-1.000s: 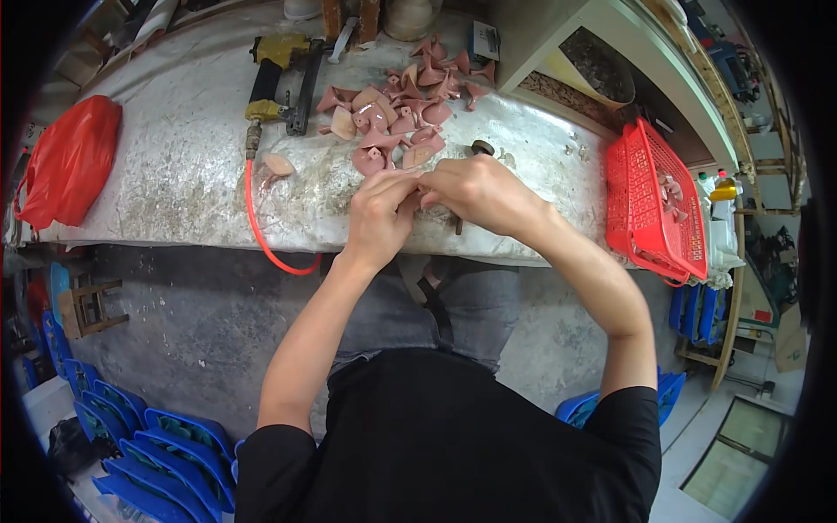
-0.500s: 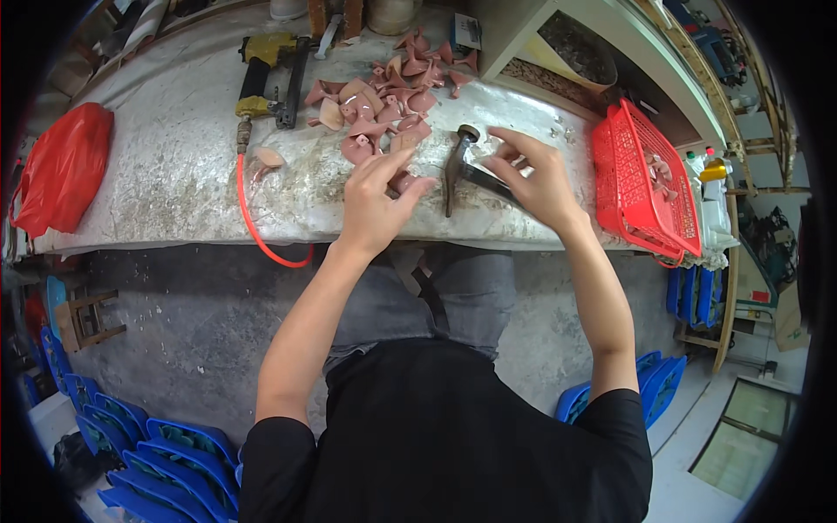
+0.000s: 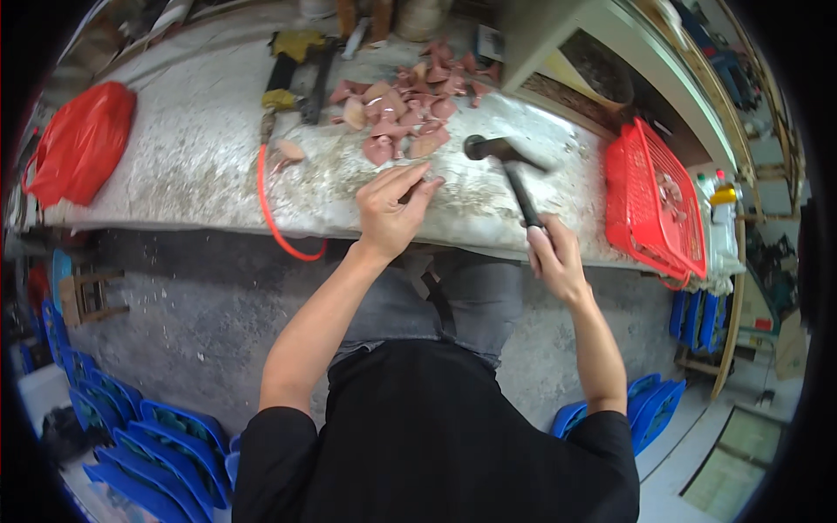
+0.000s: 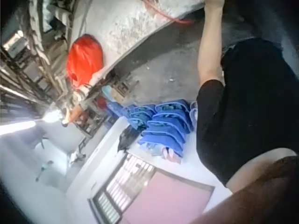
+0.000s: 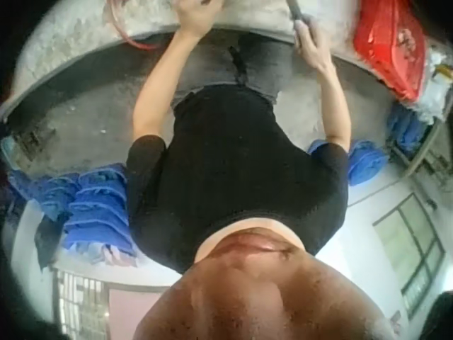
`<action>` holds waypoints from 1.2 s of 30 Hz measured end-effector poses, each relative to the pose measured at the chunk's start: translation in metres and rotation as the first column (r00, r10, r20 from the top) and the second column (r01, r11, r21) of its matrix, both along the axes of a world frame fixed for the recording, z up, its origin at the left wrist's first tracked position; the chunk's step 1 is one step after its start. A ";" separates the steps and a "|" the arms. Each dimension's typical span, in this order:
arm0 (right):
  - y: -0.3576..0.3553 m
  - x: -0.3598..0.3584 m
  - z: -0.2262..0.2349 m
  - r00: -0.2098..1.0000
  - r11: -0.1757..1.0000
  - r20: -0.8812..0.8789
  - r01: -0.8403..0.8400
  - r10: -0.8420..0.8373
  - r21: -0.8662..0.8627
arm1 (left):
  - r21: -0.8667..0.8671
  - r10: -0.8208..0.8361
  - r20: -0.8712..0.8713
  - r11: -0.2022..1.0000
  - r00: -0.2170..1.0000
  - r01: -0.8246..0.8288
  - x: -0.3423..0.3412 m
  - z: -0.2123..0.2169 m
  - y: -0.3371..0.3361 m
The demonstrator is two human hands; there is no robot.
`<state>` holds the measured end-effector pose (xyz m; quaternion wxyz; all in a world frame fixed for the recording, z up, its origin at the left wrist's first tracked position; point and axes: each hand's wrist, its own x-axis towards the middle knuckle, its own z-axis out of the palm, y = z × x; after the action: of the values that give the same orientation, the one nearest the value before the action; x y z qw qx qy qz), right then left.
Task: The person assembles shoe heels by fitting small plastic tips onto heel components by hand, hammering them into place with a hammer, and placing the finished pieces into a basket.
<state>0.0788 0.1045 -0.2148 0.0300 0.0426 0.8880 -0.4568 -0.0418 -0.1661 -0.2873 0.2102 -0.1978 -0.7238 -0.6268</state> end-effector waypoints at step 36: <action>-0.282 -0.116 0.017 0.858 0.867 -0.144 -0.499 0.493 -0.004 | 0.084 0.510 0.327 0.823 0.795 -0.562 -0.037 -0.022 -0.223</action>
<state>-0.0376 -0.1780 -0.1979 0.0860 -0.2195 0.8593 -0.4538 -0.0793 -0.3892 -0.3094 0.2879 0.1297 -0.7143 -0.6246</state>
